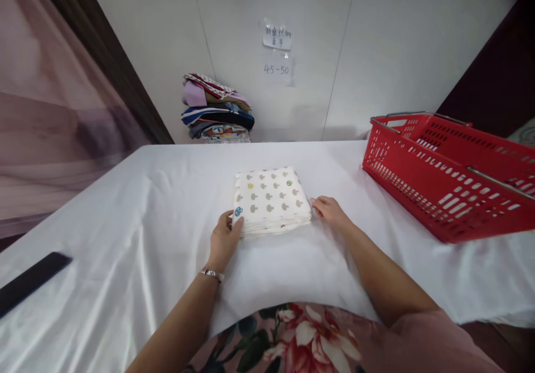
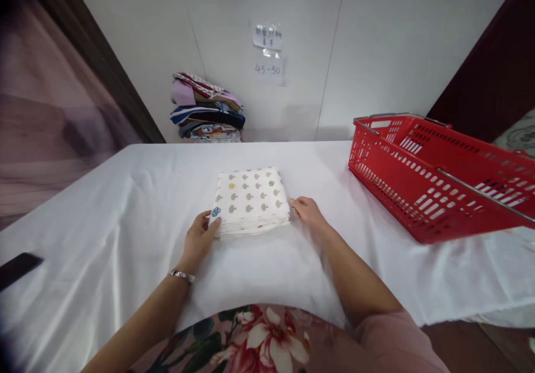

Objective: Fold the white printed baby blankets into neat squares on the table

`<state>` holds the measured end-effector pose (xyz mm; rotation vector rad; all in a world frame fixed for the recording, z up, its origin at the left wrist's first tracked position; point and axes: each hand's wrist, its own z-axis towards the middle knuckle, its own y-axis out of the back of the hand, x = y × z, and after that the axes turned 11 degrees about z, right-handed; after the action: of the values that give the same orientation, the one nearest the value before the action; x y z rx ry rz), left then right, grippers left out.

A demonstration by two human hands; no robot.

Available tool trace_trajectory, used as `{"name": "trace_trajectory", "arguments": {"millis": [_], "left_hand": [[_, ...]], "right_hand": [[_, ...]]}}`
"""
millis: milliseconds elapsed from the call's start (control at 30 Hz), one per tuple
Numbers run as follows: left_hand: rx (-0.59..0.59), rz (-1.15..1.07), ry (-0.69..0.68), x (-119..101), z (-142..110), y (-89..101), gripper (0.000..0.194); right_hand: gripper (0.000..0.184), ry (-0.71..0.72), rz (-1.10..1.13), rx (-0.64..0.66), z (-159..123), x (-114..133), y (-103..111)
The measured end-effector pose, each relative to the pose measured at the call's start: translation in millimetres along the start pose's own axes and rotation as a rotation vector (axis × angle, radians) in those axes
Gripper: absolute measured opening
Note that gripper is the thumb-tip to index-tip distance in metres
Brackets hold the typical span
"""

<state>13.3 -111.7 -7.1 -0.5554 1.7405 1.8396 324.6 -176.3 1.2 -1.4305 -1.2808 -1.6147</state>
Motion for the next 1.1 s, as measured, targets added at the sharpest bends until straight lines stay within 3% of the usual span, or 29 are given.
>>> {"name": "trace_trajectory", "arguments": {"millis": [67, 200, 300, 400, 600, 900, 1100], "left_hand": [[-0.082, 0.058, -0.096, -3.6, -3.4, 0.8, 0.045], [-0.259, 0.247, -0.441, -17.9, -9.1, 3.9, 0.033], [-0.255, 0.324, -0.671, -30.0, -9.1, 1.5, 0.024], [-0.179, 0.357, -0.812, -39.3, -5.7, -6.5, 0.021], [-0.022, 0.402, -0.840, -43.5, 0.2, -18.0, 0.022], [0.052, 0.443, -0.883, -44.8, 1.0, -8.3, 0.021], [0.109, 0.493, -0.945, -47.1, 1.7, -4.5, 0.033]], "right_hand": [[0.038, -0.022, 0.046, 0.066, 0.5, -0.4, 4.8], [0.033, -0.021, 0.081, 0.185, -0.4, 2.7, 11.4], [0.028, 0.013, 0.092, 0.246, -2.9, 7.2, 12.3], [0.027, 0.082, 0.071, 0.264, -4.9, 8.3, 9.3], [0.022, 0.329, -0.230, 0.283, -4.7, 5.8, 6.5], [0.011, 0.407, -0.267, 0.246, -10.8, 11.5, 3.0], [0.012, 0.452, -0.366, 0.236, -18.3, 20.1, -0.6]]}}
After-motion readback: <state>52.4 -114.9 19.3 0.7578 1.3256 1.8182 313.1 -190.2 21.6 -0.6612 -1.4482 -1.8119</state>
